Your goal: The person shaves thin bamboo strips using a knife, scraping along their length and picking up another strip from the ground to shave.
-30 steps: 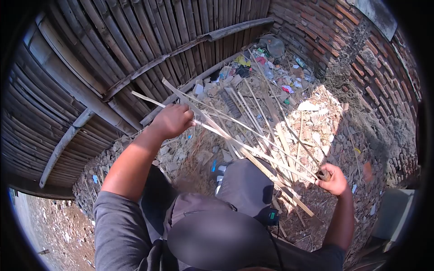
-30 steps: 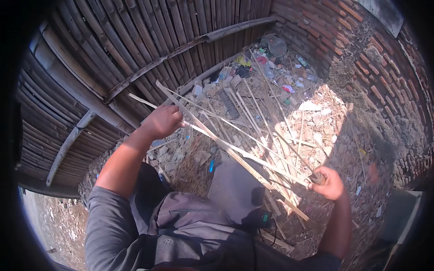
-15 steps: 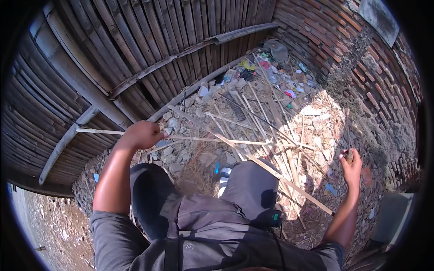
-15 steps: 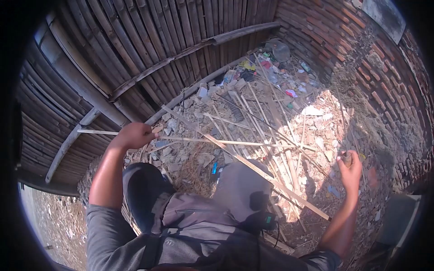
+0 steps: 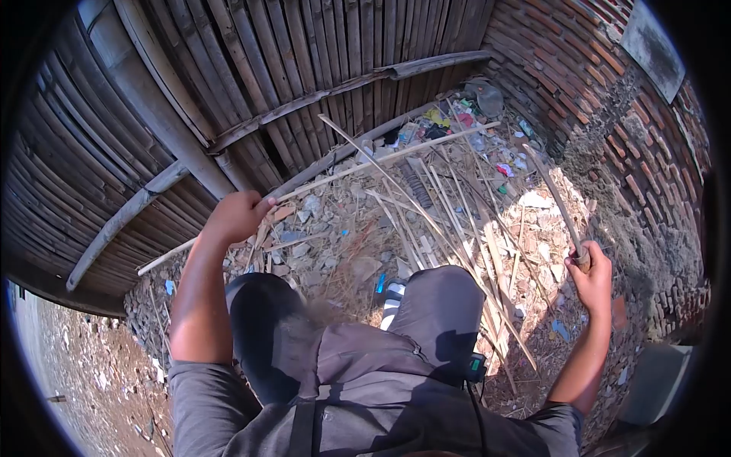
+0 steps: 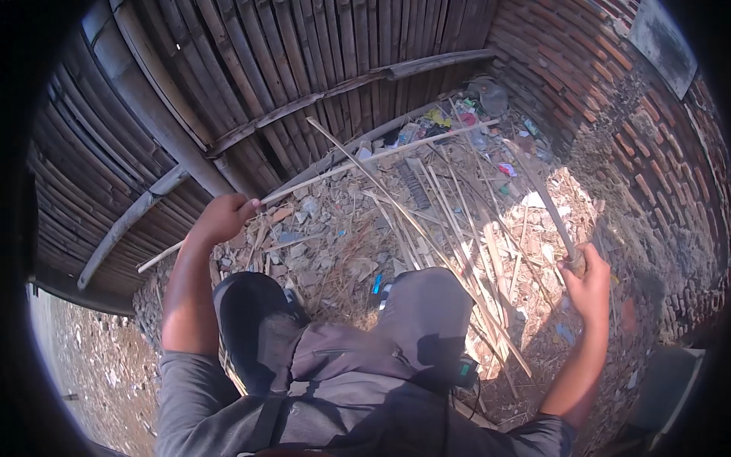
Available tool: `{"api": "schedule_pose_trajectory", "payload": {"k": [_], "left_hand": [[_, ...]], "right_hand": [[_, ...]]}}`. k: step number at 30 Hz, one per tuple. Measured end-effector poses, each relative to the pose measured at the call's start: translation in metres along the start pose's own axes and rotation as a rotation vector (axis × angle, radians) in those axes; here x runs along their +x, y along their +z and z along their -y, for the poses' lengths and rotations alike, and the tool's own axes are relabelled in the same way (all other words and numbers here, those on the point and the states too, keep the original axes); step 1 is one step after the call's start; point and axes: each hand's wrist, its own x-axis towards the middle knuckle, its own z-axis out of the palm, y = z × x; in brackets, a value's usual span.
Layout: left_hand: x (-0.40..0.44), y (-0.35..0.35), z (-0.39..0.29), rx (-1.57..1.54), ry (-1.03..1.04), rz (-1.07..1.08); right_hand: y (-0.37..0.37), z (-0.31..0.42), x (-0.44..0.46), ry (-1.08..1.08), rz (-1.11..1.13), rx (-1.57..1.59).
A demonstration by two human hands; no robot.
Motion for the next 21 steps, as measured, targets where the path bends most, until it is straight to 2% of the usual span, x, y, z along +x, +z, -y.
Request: {"api": "schedule_pose_trajectory", "payload": {"k": [4, 10, 15, 18, 20, 21], "left_hand": [[-0.012, 0.012, 0.015, -0.172, -0.092, -0.166], [-0.016, 0.036, 0.011, -0.298, -0.152, -0.17], [-0.009, 0.04, -0.004, -0.217, -0.191, -0.268], [-0.014, 0.052, -0.004, -0.171, -0.257, -0.247], [-0.014, 0.066, 0.011, -0.207, -0.211, -0.24], [-0.015, 0.067, 0.015, -0.226, -0.198, -0.23]], "right_hand": [[-0.003, 0.035, -0.006, 0.036, 0.104, -0.029], [0.033, 0.078, -0.005, -0.058, 0.181, 0.109], [0.092, 0.135, 0.014, -0.146, 0.24, 0.229], [0.135, 0.167, 0.031, -0.255, 0.324, 0.291], [0.167, 0.192, 0.043, -0.295, 0.352, 0.251], [0.18, 0.211, 0.05, -0.222, 0.442, 0.205]]}}
